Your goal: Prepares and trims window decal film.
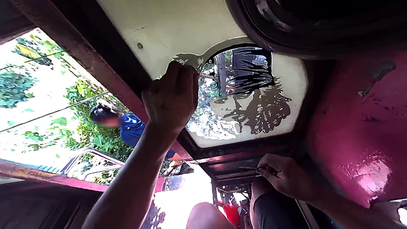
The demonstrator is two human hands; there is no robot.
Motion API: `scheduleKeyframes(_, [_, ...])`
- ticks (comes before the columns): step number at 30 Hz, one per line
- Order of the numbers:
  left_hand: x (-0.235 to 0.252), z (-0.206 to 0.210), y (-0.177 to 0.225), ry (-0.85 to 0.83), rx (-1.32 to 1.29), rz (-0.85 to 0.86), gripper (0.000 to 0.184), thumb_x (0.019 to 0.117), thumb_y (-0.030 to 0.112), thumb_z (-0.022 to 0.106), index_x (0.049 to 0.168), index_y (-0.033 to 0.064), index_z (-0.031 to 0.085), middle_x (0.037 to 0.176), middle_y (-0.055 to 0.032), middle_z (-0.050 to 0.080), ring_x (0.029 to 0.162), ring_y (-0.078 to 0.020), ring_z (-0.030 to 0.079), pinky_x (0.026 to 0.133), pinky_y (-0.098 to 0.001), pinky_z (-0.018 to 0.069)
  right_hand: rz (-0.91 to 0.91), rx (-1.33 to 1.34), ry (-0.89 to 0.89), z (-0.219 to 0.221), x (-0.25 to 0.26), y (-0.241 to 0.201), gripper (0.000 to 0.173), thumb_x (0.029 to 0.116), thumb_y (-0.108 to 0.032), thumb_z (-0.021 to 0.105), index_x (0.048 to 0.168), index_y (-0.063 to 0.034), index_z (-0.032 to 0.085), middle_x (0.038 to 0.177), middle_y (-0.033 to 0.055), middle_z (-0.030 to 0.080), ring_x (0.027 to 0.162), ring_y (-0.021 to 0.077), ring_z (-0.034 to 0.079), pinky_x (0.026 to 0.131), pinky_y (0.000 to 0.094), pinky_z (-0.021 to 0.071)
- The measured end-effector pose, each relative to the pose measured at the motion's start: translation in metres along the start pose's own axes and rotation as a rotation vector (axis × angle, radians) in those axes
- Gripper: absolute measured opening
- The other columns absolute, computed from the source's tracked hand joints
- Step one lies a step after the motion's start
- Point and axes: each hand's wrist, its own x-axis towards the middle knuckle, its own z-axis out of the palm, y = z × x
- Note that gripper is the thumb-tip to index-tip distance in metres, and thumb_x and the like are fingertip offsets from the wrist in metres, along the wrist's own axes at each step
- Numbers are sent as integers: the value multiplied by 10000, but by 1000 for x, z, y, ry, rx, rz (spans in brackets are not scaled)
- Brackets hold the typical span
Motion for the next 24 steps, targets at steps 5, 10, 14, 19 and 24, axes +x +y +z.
scheduleKeyframes(5, [3,0,2,11,23,-59,253,1046,188,523,967,28,703,864,-171,664,630,-318,636,498,-443,433,46,-4,36,-3,1,0,208,926,-266,626,892,-84,721,769,22,664,615,20,548,576,141,455])
scheduleKeyframes(10, [7,0,-2,20,16,-95,262,1053,218,524,993,32,697,881,-168,668,635,-312,637,504,-452,440,34,8,66,-6,1,2,208,939,-277,629,908,-88,711,774,22,673,624,20,566,590,137,474])
scheduleKeyframes(14, [12,-1,-5,28,-31,-70,227,1061,203,524,1019,54,690,901,-154,659,672,-285,631,535,-424,432,41,22,58,-7,2,3,211,949,-283,622,910,-92,704,762,10,663,630,7,560,598,123,468])
scheduleKeyframes(19, [6,-14,-14,-95,-94,-16,354,1056,338,512,1100,17,655,977,-198,649,724,-311,637,565,-440,472,52,34,36,-2,0,2,216,950,-295,619,912,-100,704,747,2,651,616,4,544,578,130,457])
scheduleKeyframes(24, [19,-13,-9,-198,103,113,458,1015,477,553,1029,30,656,935,-223,625,710,-428,633,503,-525,427,54,26,15,1,-1,2,208,941,-274,620,902,-91,713,774,14,668,640,17,562,600,139,467])
